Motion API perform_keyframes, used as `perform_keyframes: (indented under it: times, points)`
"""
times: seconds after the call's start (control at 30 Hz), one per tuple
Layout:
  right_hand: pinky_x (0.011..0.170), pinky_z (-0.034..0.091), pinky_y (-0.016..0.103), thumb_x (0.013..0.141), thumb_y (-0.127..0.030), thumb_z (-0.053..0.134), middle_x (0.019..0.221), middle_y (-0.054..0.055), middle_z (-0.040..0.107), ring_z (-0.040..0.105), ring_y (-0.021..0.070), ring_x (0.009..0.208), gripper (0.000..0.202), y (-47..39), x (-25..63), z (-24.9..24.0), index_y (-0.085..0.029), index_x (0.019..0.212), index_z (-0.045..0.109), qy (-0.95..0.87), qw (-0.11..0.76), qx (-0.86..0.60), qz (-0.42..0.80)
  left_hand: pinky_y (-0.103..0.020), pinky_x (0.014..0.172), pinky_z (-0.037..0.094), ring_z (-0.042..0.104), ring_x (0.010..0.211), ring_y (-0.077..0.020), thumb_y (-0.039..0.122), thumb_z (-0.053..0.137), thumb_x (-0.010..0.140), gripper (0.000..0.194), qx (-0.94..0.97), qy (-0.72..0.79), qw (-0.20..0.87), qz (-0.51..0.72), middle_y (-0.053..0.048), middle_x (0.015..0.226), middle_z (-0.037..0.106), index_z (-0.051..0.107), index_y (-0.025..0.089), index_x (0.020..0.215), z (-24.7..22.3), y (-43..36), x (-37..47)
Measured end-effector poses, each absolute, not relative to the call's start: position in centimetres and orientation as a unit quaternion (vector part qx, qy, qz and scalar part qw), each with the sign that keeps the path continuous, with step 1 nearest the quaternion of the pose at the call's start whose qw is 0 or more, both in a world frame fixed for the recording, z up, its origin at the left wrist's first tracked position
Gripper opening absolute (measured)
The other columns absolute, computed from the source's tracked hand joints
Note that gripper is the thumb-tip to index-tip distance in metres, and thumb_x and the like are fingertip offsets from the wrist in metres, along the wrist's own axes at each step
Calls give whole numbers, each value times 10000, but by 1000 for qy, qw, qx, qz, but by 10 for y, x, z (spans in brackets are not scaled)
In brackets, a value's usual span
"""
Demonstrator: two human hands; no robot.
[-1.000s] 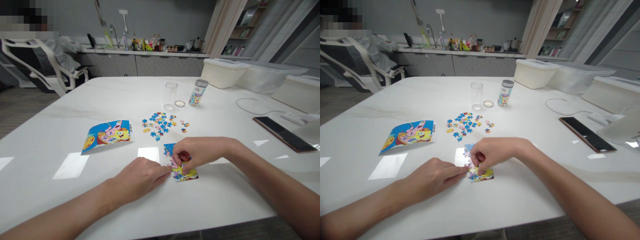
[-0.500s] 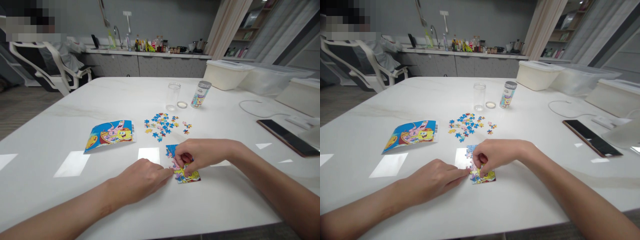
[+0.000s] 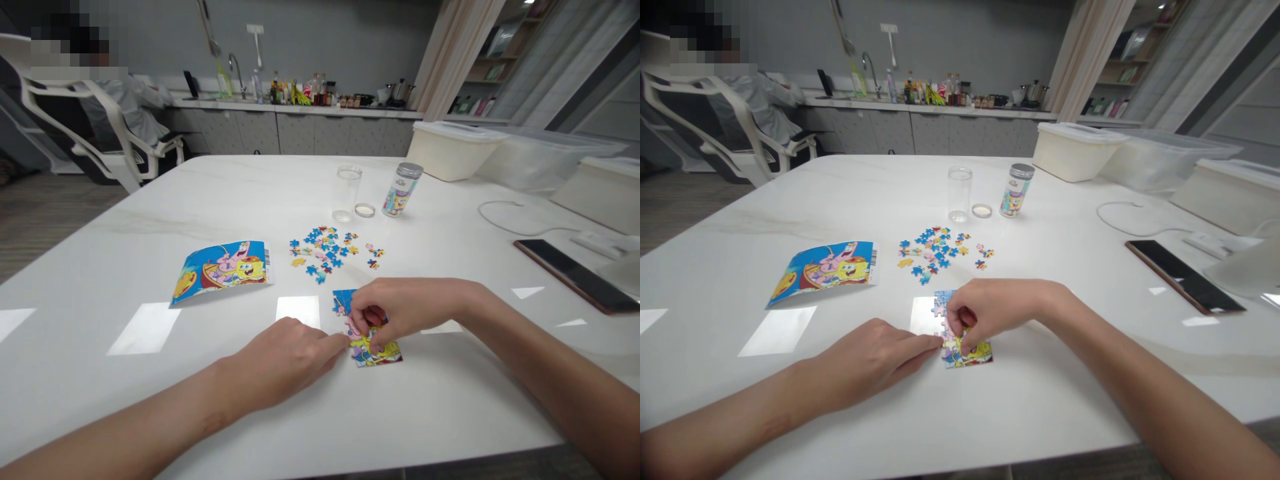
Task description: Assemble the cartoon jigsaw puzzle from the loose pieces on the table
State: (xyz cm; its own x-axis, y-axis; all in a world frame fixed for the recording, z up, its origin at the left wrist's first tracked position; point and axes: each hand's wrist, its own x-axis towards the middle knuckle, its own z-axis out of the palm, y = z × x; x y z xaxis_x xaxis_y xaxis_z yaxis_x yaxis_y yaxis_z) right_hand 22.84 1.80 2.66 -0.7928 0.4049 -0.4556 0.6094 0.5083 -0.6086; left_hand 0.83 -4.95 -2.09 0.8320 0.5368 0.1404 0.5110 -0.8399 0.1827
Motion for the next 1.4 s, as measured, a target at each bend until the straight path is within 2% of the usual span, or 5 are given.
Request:
perform_keyframes:
  times: [0.33,0.43,0.6,0.93,1.4]
  points:
    - [575,376,217,771,-265,666,761,-6,580,517,109,655,123,16,229,34,-175,849,636,881,102,261,-381,-236,414,288,526,434,-115,269,407,957,178,946,300,50,115,35,551,598,564,186,965,-18,-44,5]
    - [590,378,225,835,-369,616,754,4,594,512,113,657,197,21,234,41,-173,824,619,894,27,258,-365,-246,429,277,517,438,-114,254,436,941,156,953,290,39,85,34,559,608,576,187,927,-11,-40,1]
    - [593,348,249,914,-407,479,764,23,603,507,130,658,268,39,244,39,-178,841,598,884,-123,407,-193,-252,441,268,491,431,-115,220,462,908,131,954,291,38,62,46,527,583,590,192,900,-8,-38,-1]
    - [656,369,297,862,-195,436,1004,84,675,598,237,890,216,63,271,24,-196,918,644,815,-31,577,-46,-248,420,309,578,442,-172,289,435,880,252,911,405,-33,73,13,527,618,578,166,1047,-23,-40,10]
    - [756,436,342,871,-364,511,1083,136,653,618,272,952,375,59,266,16,-158,1175,589,814,18,574,-80,-269,397,312,567,406,-197,291,423,893,357,914,387,-65,104,39,471,571,489,150,1214,-30,-40,8]
